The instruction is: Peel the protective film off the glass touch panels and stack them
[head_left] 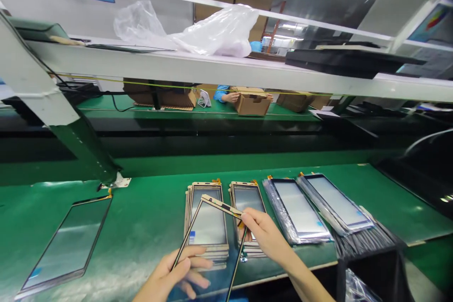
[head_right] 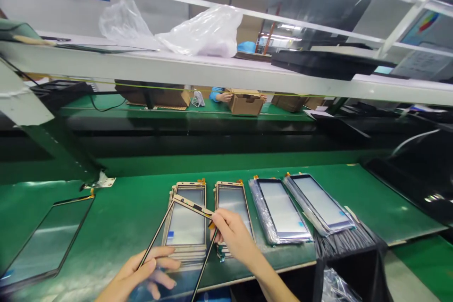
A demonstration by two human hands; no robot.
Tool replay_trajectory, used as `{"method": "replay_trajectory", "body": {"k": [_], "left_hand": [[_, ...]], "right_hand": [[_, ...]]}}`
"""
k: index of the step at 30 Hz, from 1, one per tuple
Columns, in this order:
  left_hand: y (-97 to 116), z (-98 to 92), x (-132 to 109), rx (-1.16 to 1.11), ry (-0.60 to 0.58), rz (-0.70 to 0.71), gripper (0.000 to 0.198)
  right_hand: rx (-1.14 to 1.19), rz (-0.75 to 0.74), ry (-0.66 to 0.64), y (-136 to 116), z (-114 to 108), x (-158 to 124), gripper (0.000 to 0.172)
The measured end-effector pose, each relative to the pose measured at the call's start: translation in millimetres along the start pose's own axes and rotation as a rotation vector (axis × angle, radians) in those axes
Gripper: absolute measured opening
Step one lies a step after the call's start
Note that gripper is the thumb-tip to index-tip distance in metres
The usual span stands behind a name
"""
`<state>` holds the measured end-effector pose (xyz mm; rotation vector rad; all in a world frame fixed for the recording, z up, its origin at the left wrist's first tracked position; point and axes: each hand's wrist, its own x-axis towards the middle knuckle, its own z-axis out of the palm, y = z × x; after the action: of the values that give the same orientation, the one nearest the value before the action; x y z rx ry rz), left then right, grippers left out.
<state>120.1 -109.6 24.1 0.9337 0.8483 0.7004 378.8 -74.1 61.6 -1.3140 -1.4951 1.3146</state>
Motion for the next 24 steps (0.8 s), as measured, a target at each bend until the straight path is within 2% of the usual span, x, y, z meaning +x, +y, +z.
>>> {"method": "replay_trajectory", "body": {"k": [2,5,7,10,13,16,20,24], "left_hand": [[2.1,-3.3,-2.5,0.032,-0.009,0.005,0.05],[8.5,-11.1,-9.9,0.144,-0.029,-0.026,0.05],[14.6,-15.6,-16.2,0.233,-0.06,-0.061,0.049],[25.4,-16.4,-24.0,0.382,-0.098,-0.1,0.044],[36.3,-11.0,-28.3,0.495,-0.124,-0.122,0.037],[43.8,-6.3,-30.4,0.544,-0.134,-0.124,0.032],[44.7,-7.0,-32.4,0.562,-0.136,-0.131,0.031],[42.4,-9.5,-32.6,0.552,-0.137,-0.141,0.032]], "right_hand": [[-0.075,-0.012,0.064,5.6,3.6,-2.2,0.052],[-0.292,-0.065,-0.014,3.9,1.3,-1.1,0.044],[-0.453,-0.149,-0.044,-8.3,-1.2,2.0,0.032],[-0.558,-0.31,-0.071,-35.6,2.0,8.9,0.016],[-0.645,-0.462,-0.222,-56.8,10.1,16.5,0.014],[-0.74,-0.523,-0.309,-64.2,13.5,20.8,0.015],[-0.785,-0.585,-0.346,-64.6,9.4,19.9,0.015],[-0.789,-0.672,-0.328,-66.3,6.4,17.1,0.017]]}}
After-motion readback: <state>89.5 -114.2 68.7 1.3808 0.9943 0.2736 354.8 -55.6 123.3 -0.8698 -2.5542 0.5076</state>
